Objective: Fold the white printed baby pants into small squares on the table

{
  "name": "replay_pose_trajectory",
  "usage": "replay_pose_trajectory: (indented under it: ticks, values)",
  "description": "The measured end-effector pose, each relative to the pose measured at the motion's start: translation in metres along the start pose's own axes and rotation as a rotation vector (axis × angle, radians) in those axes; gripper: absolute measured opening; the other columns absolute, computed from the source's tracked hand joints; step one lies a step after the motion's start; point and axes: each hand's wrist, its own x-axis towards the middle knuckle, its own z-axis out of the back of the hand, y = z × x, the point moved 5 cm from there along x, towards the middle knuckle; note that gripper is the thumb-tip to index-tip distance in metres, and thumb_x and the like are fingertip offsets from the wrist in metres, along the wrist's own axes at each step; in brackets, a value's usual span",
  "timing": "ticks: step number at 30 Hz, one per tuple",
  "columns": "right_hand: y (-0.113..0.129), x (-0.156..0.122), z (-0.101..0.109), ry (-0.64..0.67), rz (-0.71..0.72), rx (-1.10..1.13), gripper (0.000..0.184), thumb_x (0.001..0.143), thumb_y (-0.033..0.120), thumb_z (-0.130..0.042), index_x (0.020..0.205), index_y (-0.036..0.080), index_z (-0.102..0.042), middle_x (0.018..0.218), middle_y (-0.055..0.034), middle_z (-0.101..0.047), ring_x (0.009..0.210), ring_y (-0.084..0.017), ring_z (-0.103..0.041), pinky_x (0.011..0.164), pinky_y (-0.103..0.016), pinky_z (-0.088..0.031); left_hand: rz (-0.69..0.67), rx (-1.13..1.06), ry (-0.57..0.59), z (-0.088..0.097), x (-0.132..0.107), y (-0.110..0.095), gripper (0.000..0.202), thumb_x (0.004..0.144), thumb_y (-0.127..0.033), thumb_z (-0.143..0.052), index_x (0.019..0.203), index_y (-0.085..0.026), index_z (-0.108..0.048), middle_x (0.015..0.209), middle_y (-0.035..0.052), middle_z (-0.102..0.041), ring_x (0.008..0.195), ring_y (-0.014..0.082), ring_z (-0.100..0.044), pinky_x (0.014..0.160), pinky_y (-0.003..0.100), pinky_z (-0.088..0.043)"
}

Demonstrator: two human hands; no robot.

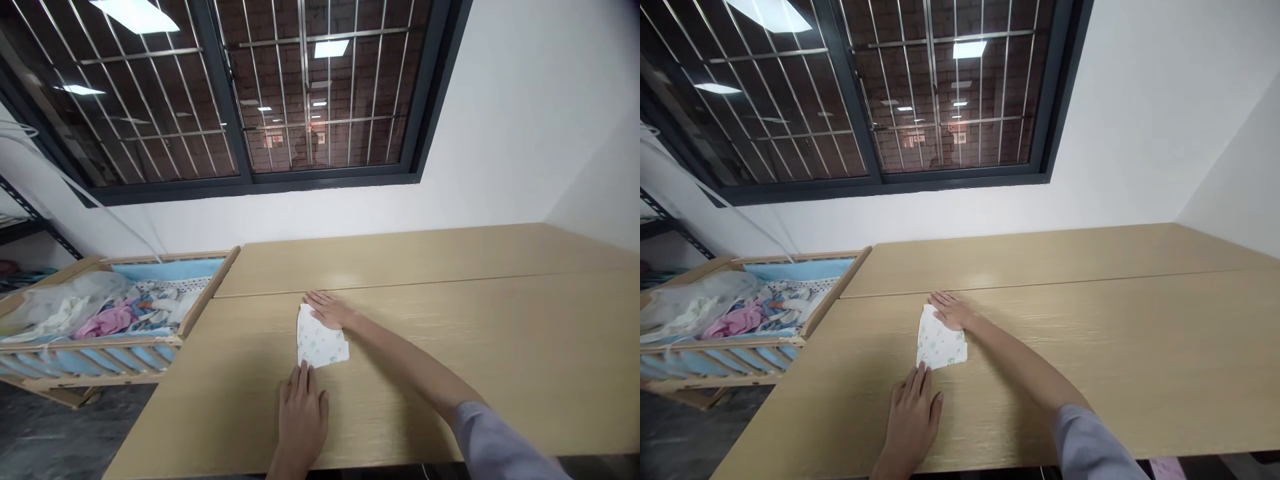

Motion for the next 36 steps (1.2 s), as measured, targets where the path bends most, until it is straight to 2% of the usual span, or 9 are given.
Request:
replay_pose_trajectory:
  ticks: [4, 8, 12, 16, 21, 25, 31, 33, 36]
  values:
    - [0.020, -0.019, 0.021, -0.119, -0.007, 0.017, 0.067, 0.106, 0.053, -0.018, 0.162, 0.016, -0.019, 0.168, -0.0124, -0.016, 0.155, -0.028, -0.013, 0.125, -0.049, -0.011, 0.009, -0.102, 0.061, 0.013, 0.020, 0.012, 0.032, 0.100, -0.031, -0.045, 0.122, -0.022, -0.067, 0.134, 0.0090, -0.065, 0.124, 0.0290, -0.058, 0.107, 0.054, -0.040]
    - [0.055, -0.072, 0.040, -0.208, 0.080, 0.035, 0.053, 0.103, 0.053, -0.039, 0.144, 0.023, -0.052, 0.141, -0.0140, -0.056, 0.128, -0.030, -0.051, 0.110, -0.049, -0.036, -0.206, -0.183, 0.129, 0.017, 0.047, 0.031, 0.025, 0.098, -0.023, -0.048, 0.111, -0.023, -0.069, 0.123, 0.0080, -0.070, 0.117, 0.0267, -0.062, 0.103, 0.051, -0.043]
    - [0.067, -0.125, 0.024, -0.153, 0.143, 0.031, 0.040, 0.097, 0.048, -0.057, 0.125, 0.021, -0.065, 0.115, -0.0108, -0.067, 0.108, -0.027, -0.061, 0.100, -0.043, -0.044, -0.365, -0.217, 0.120, 0.002, 0.057, 0.052, 0.024, 0.096, -0.017, -0.048, 0.107, -0.020, -0.069, 0.116, 0.0083, -0.071, 0.109, 0.0239, -0.065, 0.098, 0.044, -0.048]
    - [0.063, -0.150, 0.005, -0.251, 0.100, 0.028, 0.032, 0.105, 0.033, -0.042, 0.125, 0.019, -0.062, 0.124, -0.0126, -0.065, 0.116, -0.026, -0.058, 0.100, -0.041, -0.044, -0.409, -0.262, 0.065, -0.010, 0.057, 0.057, 0.033, 0.098, -0.012, -0.036, 0.103, -0.021, -0.068, 0.112, 0.0081, -0.073, 0.105, 0.0222, -0.066, 0.099, 0.043, -0.046]
    - [0.057, -0.135, 0.016, -0.357, -0.066, 0.177, 0.028, 0.107, 0.031, -0.035, 0.111, 0.019, -0.061, 0.107, -0.0104, -0.067, 0.102, -0.024, -0.061, 0.094, -0.039, -0.046, -0.075, -0.333, 0.053, 0.006, 0.081, 0.057, 0.021, 0.096, -0.024, -0.044, 0.096, -0.022, -0.065, 0.101, 0.0065, -0.073, 0.100, 0.0243, -0.066, 0.096, 0.043, -0.041]
    - [0.031, -0.097, 0.037, -0.508, -0.196, 0.330, 0.028, 0.106, 0.033, -0.033, 0.099, 0.019, -0.057, 0.100, -0.0082, -0.065, 0.096, -0.022, -0.060, 0.087, -0.034, -0.047, 0.091, -0.332, -0.006, 0.020, 0.128, 0.060, 0.023, 0.099, -0.029, -0.042, 0.102, -0.023, -0.063, 0.108, 0.0066, -0.070, 0.105, 0.0229, -0.064, 0.096, 0.040, -0.040]
    - [-0.017, -0.034, 0.029, -0.596, -0.484, 0.289, 0.015, 0.101, 0.022, -0.039, 0.102, 0.018, -0.054, 0.100, -0.0089, -0.067, 0.095, -0.021, -0.062, 0.083, -0.030, -0.046, 0.323, -0.269, 0.002, -0.009, 0.191, 0.068, 0.024, 0.096, -0.022, -0.043, 0.098, -0.019, -0.066, 0.108, 0.0134, -0.068, 0.109, 0.0279, -0.063, 0.096, 0.042, -0.042]
    - [-0.021, -0.027, 0.024, -0.595, -0.521, 0.262, 0.014, 0.100, 0.021, -0.043, 0.104, 0.018, -0.055, 0.099, -0.0103, -0.067, 0.095, -0.022, -0.062, 0.083, -0.031, -0.046, 0.368, -0.242, -0.003, -0.017, 0.194, 0.067, 0.026, 0.095, -0.021, -0.043, 0.099, -0.017, -0.067, 0.106, 0.0165, -0.067, 0.108, 0.0306, -0.064, 0.096, 0.045, -0.042]
    - [-0.015, -0.030, 0.020, -0.612, -0.546, 0.204, 0.021, 0.100, 0.024, -0.043, 0.111, 0.015, -0.058, 0.110, -0.0158, -0.066, 0.103, -0.025, -0.060, 0.091, -0.036, -0.045, 0.368, -0.217, -0.084, -0.019, 0.185, 0.062, 0.043, 0.099, -0.031, -0.034, 0.128, -0.009, -0.057, 0.125, 0.0254, -0.060, 0.124, 0.0366, -0.055, 0.103, 0.053, -0.039]
